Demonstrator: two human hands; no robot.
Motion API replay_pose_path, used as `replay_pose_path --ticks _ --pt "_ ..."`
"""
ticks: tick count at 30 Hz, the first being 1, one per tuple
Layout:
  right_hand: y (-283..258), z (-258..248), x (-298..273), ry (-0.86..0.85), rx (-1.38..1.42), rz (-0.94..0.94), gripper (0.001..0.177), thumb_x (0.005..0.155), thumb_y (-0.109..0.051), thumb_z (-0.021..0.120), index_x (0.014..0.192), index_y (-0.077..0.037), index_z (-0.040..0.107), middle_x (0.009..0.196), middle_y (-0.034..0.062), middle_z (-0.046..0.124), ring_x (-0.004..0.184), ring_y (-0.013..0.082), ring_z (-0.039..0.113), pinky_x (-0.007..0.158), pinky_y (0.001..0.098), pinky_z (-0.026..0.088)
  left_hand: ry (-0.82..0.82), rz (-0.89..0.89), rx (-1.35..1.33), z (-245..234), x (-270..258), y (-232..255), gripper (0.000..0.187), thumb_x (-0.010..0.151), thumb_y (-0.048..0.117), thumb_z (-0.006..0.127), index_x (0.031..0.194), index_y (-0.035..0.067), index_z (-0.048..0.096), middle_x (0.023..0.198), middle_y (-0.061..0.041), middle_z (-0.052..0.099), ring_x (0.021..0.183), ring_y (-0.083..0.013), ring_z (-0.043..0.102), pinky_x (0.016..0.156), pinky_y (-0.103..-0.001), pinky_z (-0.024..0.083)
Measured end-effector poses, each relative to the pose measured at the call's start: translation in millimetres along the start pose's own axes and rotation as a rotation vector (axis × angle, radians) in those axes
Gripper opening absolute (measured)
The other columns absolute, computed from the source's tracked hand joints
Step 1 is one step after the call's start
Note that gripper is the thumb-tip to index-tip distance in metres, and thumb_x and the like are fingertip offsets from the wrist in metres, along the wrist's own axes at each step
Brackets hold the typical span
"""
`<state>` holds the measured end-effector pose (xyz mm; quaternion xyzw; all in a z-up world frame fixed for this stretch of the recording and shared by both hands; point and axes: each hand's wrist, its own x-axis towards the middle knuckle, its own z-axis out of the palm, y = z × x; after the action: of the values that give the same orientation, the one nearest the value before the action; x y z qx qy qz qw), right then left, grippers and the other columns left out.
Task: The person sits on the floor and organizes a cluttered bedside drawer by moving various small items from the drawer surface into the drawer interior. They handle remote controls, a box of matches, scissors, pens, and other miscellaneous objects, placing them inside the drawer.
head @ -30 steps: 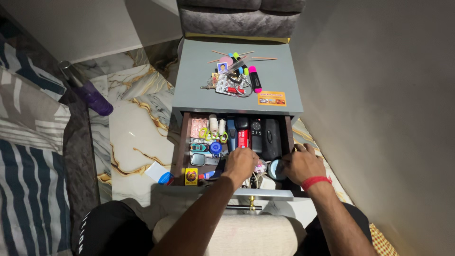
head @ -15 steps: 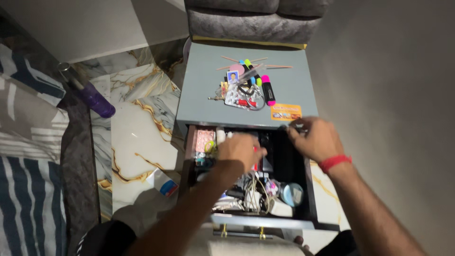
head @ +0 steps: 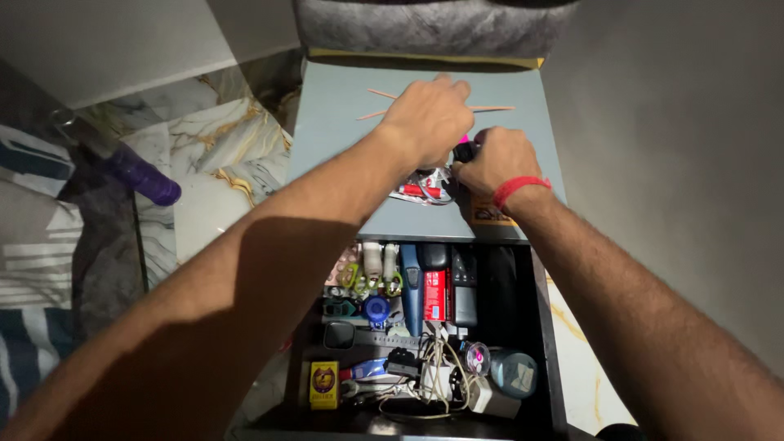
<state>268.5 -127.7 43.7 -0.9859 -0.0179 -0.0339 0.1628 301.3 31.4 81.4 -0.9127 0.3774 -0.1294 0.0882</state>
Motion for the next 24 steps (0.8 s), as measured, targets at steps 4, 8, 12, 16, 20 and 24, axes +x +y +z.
replay_pose_path --ticks 4,8,12,16,20,24 --pt "1 -5 1 0.007 0.013 -0.043 0.044 0.070 -0.037 0.087 0.094 -0.001 0.079 0.088 0.0266 0.073 0.085 0.0427 0.071 0.081 0.0477 0.057 -0.029 0.036 0.100 12 22 10 0.016 0.077 0.016 0.075 0.091 0.009 0.078 0.107 -0.011 0.067 0.106 -0.0312 0.062 0.075 -0.042 0.057" --pt "12 -9 -5 -0.006 0.110 -0.032 0.047 0.068 -0.034 0.086 0.101 -0.002 0.080 0.089 0.0247 0.075 0.084 0.0371 0.075 0.083 0.0435 0.058 -0.038 0.119 0.157 17 21 12 0.013 0.079 0.015 0.073 0.089 0.009 0.078 0.103 -0.010 0.069 0.106 -0.0295 0.062 0.076 -0.041 0.057" --pt "17 -23 -15 0.013 0.181 0.010 0.054 0.067 -0.032 0.087 0.111 -0.001 0.077 0.092 0.0224 0.076 0.087 0.0319 0.075 0.086 0.0395 0.057 0.090 0.217 0.187 3 13 10 0.012 0.081 0.017 0.070 0.081 0.009 0.078 0.103 -0.009 0.068 0.104 -0.0296 0.062 0.068 -0.041 0.057" --pt "18 -42 -39 -0.016 0.347 0.204 0.053 0.071 -0.028 0.087 0.115 -0.001 0.075 0.091 0.0199 0.078 0.081 0.0239 0.077 0.080 0.0350 0.060 0.327 0.229 0.146 -20 -4 16 0.012 0.082 0.016 0.069 0.074 0.009 0.075 0.101 -0.007 0.064 0.101 -0.0275 0.063 0.067 -0.040 0.057" --pt "28 -57 -71 0.038 0.501 0.250 0.048 0.075 -0.022 0.086 0.115 0.000 0.075 0.091 0.0180 0.078 0.076 0.0180 0.076 0.072 0.0317 0.061 0.495 0.086 -0.087 -54 -41 27 0.012 0.086 0.017 0.069 0.084 0.006 0.073 0.102 -0.011 0.063 0.098 -0.0285 0.063 0.066 -0.041 0.057" --pt "42 -62 -110 -0.001 0.936 0.341 0.034 0.083 -0.014 0.078 0.114 -0.001 0.073 0.096 0.0140 0.078 0.074 0.0185 0.076 0.067 0.0327 0.064 0.743 -0.159 -0.579 -79 -106 46 0.018 0.101 0.020 0.068 0.105 0.003 0.072 0.105 -0.010 0.069 0.095 -0.0276 0.066 0.077 -0.042 0.056"
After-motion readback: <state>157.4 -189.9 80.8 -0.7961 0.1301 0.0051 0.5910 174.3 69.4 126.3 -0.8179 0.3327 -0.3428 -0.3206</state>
